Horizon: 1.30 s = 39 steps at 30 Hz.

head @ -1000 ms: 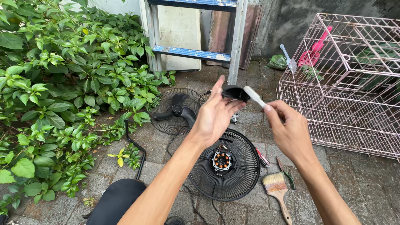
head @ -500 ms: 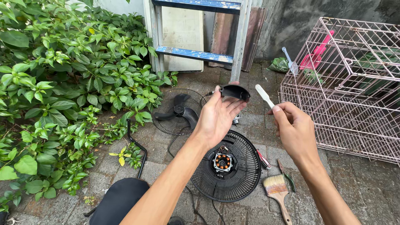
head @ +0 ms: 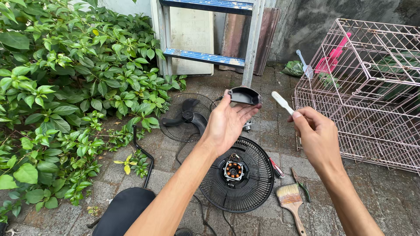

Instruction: The person services a disassembled electric fan on the ground. They brush dust from the metal motor housing with a small brush, unscrew the rear cover of the fan with a screwdriver, brush the blade hub and rear housing, and work on the motor at the end.

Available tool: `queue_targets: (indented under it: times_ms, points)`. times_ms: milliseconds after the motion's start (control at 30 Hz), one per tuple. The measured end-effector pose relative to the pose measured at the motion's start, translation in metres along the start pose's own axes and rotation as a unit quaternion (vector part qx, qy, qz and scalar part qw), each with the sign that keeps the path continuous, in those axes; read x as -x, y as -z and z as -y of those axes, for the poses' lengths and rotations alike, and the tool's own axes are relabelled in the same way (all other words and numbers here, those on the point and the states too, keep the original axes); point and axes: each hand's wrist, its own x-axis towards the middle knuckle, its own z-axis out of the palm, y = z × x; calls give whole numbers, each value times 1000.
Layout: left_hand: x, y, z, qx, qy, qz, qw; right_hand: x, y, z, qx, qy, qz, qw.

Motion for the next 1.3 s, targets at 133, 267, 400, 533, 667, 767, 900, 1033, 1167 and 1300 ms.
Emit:
queue_targets:
  times_ms: [133,267,400,533,667,767,900,1033,1167,1300]
  points:
    - [-1,0,3,5,8,15,1000,-3,0,-2,15,-51,28,998]
    - [-3,2,-1,-1,-2,9,1000,-11,13,-2,52,-79,-23,995]
    - [-2,5,-1,14,-6,9,1000,-10,19,-5,-15,-39,-4,999]
    - [-3,3,6,-16,-17,1,1000,-4,7,-9,-24,-32,37,999]
    - [-3,-3,8,-34,-31,-14,999,-2,-4,-9,-92,23,72,993]
    - [-1,-5,8,-73,-16,-36,997,-1,-7,-7,-39,8,75,996]
    - [1,-4,14,-125,1,-13,992,2,-11,-6,-90,27,95,991]
    - [-1,-3,22,-113,-27,15,993,2,-15,-5,-60,4,109,992]
    - [-1,2,13,-140,-29,-4,990,2,-11,1,45,-84,26,995]
    - [-2,0,13,-124,-33,8,992,9,-15,7,-30,-9,14,999]
